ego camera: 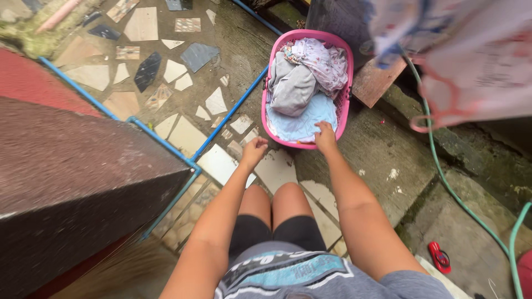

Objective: The person takes various small items of clothing from a pink basket and hangs them individually onto a red circular drying rack by hand.

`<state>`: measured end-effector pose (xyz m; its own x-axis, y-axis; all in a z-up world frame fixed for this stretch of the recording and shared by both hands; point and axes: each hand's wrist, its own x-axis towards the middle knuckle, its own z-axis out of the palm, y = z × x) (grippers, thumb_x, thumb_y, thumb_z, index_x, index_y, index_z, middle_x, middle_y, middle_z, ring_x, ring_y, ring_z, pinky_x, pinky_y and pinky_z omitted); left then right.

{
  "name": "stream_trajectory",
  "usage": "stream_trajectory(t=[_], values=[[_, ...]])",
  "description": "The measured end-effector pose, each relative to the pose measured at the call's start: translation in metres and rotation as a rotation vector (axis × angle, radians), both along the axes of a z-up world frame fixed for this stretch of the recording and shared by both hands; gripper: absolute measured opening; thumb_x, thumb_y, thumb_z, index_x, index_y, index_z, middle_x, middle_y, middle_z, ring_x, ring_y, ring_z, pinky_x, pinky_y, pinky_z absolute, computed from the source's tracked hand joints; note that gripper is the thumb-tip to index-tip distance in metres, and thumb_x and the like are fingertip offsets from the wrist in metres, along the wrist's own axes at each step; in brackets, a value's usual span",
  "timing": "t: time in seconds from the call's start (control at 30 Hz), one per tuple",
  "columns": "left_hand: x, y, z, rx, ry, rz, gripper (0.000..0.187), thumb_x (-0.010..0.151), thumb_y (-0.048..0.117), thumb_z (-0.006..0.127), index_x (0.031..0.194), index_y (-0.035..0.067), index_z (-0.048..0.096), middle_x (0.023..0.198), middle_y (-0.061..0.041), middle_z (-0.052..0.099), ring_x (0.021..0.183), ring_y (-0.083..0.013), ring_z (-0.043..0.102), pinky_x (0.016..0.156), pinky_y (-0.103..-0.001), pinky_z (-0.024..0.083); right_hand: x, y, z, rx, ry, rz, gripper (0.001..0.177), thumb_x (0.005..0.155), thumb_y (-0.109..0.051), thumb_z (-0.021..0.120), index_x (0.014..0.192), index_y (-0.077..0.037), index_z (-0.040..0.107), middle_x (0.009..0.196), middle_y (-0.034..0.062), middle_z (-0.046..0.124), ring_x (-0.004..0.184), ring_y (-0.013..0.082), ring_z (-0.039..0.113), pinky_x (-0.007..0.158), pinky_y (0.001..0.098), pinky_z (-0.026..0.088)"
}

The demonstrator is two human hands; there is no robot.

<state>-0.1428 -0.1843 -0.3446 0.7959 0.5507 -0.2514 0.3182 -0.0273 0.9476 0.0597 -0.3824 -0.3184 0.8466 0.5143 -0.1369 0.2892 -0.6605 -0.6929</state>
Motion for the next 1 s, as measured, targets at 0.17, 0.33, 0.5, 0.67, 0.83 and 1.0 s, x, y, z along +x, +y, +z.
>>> stream_trajectory(t=[0.17, 0.33, 0.5, 0.67, 0.83, 1.0], values=[[-0.006, -0.001, -0.049, -0.285, 0.149, -0.007, 0.023, 0.091, 0.014, 0.068, 0.112, 0.004, 0.071, 0.088, -0.005, 0.067, 0.076, -0.0131, 0.062, 0.065, -0.032, 0.054, 0.019, 0.006, -0.054, -0.179, -0.161, 0.088, 0.065, 0.077, -0.001, 0.070, 0.140, -0.009, 0.056, 0.133, 0.0288, 0.051, 0.110, 0.0483, 0.060, 0.092, 0.0522, 0.051], [-0.033, -0.003, -0.063, -0.181, 0.157, -0.127, 0.025, 0.090, 0.016, 0.070, 0.112, 0.004, 0.071, 0.093, -0.004, 0.073, 0.080, -0.0112, 0.065, 0.074, -0.029, 0.053, 0.021, 0.010, -0.065, -0.538, -0.142, 0.112, 0.014, 0.103, -0.009, 0.061, 0.111, -0.016, 0.069, 0.122, 0.0140, 0.065, 0.113, 0.0354, 0.068, 0.100, 0.0449, 0.056], [-0.033, -0.004, -0.044, -0.175, 0.236, -0.134, 0.025, 0.091, 0.017, 0.070, 0.112, 0.004, 0.073, 0.093, -0.010, 0.074, 0.083, -0.0174, 0.067, 0.077, -0.033, 0.054, 0.030, 0.005, -0.043, -0.449, -0.546, 0.238, 0.023, 0.058, -0.017, 0.075, 0.079, -0.027, 0.074, 0.111, 0.0130, 0.069, 0.103, 0.0410, 0.066, 0.084, 0.0533, 0.053], [-0.010, 0.000, 0.000, -0.059, 0.147, -0.147, 0.025, 0.092, 0.016, 0.066, 0.114, 0.004, 0.071, 0.104, -0.010, 0.076, 0.096, -0.0191, 0.072, 0.088, -0.034, 0.055, 0.048, -0.004, 0.016, 0.027, -0.178, -0.011, 0.011, 0.100, -0.012, 0.061, 0.111, -0.009, 0.057, 0.097, 0.0233, 0.067, 0.093, 0.0464, 0.066, 0.076, 0.0529, 0.051], [0.019, -0.014, 0.075, -0.120, 0.059, -0.184, 0.045, 0.086, 0.019, 0.072, 0.127, 0.004, 0.063, 0.115, -0.014, 0.073, 0.102, -0.0223, 0.072, 0.092, -0.036, 0.056, 0.045, -0.017, 0.141, 0.262, -0.225, -0.047, 0.014, 0.104, -0.008, 0.056, 0.117, -0.007, 0.051, 0.098, 0.0180, 0.068, 0.091, 0.0374, 0.069, 0.075, 0.0452, 0.052], [0.046, -0.030, 0.200, 0.107, -0.203, -0.209, 0.099, 0.068, 0.029, 0.092, 0.148, 0.003, 0.040, 0.144, -0.023, 0.046, 0.132, -0.0350, 0.045, 0.105, -0.046, 0.040, 0.037, -0.014, 0.275, 0.525, 0.213, 0.047, 0.015, 0.107, -0.011, 0.060, 0.121, -0.008, 0.054, 0.100, 0.0053, 0.064, 0.091, 0.0163, 0.063, 0.080, 0.0317, 0.053]])
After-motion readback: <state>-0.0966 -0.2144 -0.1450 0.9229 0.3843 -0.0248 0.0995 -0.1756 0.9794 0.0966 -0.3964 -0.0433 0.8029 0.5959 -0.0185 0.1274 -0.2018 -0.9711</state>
